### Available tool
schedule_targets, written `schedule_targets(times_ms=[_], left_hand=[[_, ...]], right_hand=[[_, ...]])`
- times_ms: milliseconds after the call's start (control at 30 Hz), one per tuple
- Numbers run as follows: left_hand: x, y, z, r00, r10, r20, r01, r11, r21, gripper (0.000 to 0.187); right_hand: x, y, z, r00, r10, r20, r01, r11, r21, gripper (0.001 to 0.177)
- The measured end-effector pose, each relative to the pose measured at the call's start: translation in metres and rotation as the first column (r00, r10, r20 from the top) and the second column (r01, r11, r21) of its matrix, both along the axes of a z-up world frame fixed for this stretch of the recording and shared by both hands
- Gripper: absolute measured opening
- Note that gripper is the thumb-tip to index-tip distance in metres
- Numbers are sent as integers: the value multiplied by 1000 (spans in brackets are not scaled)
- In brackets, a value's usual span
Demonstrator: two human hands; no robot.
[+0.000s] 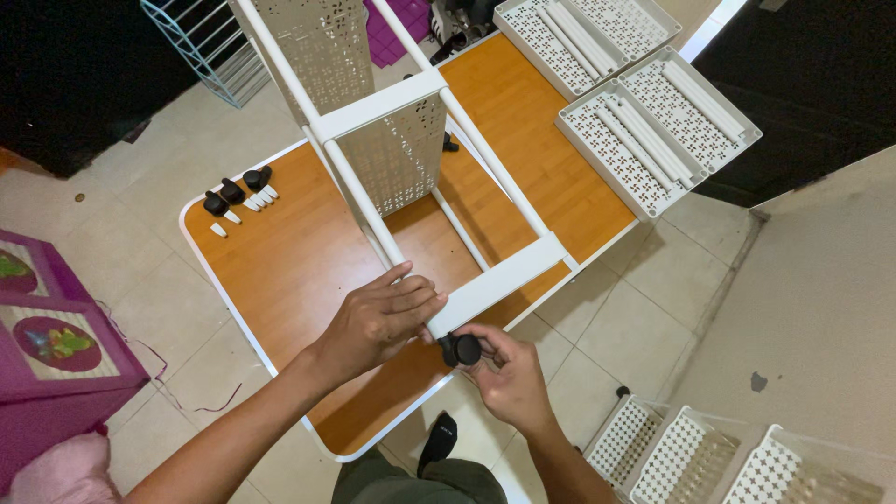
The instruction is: The person assembles a white plastic rolling cart by inserting perforated shelves into the frame, attaching black caster wheels to the base, and securing the components with small white plastic fasteners. The cart is built on a wooden table in a room with tiled flooring.
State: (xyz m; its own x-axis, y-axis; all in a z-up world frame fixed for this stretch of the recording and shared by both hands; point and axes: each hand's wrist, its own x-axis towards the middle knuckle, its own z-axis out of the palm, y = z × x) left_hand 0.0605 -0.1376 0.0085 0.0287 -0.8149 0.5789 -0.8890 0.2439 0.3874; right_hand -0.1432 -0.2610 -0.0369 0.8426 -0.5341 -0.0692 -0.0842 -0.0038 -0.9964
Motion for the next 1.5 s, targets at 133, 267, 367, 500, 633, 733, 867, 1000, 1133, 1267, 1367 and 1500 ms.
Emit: schedule_targets(times_ms=[133, 267, 367, 500, 633, 733, 867, 1000, 1133, 1267, 1367, 1500], left_hand=[[-1, 1, -1, 1000, 10, -15, -10, 1000, -3, 50], [-2, 1, -3, 1000, 9, -24, -10, 1000, -24, 49], [-1, 0, -4, 1000, 2, -21, -3, 1000, -27, 49], [-2, 0, -6, 1000, 4, -13, -4, 999, -35, 49], [-2, -1, -7, 1000, -12, -26, 10, 999, -52, 50], [0, -1, -5, 1000, -22, -20, 21, 999, -46, 51], [2, 3, -6, 999, -29, -16, 29, 999, -18, 56], [2, 1, -6, 999, -27, 19, 28, 999, -46, 57], [4, 1, -7, 998, -45, 30, 47, 997, -59, 56], [4, 2, -12, 999, -49, 18, 50, 998, -42, 55], [4, 1, -15, 998, -47, 38, 49, 997, -52, 53], [10, 7, -16, 994, -75, 78, 77, 997, -30, 55]], right_hand=[[1, 0, -17, 998, 12, 65, -24, 983, 182, 32], [0, 0, -26, 997, -17, 80, -1, 975, 220, 29], [0, -1, -28, 996, -13, 89, -9, 971, 238, 28], [2, -2, -29, 990, -28, 139, -20, 943, 333, 24], [1, -3, -28, 989, -14, 144, -23, 966, 256, 27], [-2, -6, -21, 996, -24, 88, 4, 974, 226, 29], [-2, -7, -14, 998, -40, 46, 33, 989, 142, 32], [-10, -6, -12, 998, -63, 0, 62, 992, -108, 36], [-16, -3, -26, 996, -69, 62, 76, 990, -119, 38], [-18, 6, -53, 996, -44, 72, 36, 994, 101, 37], [-19, 19, -71, 996, -42, 83, 21, 973, 231, 36], [-18, 44, -82, 989, 28, 146, -76, 941, 331, 34]])
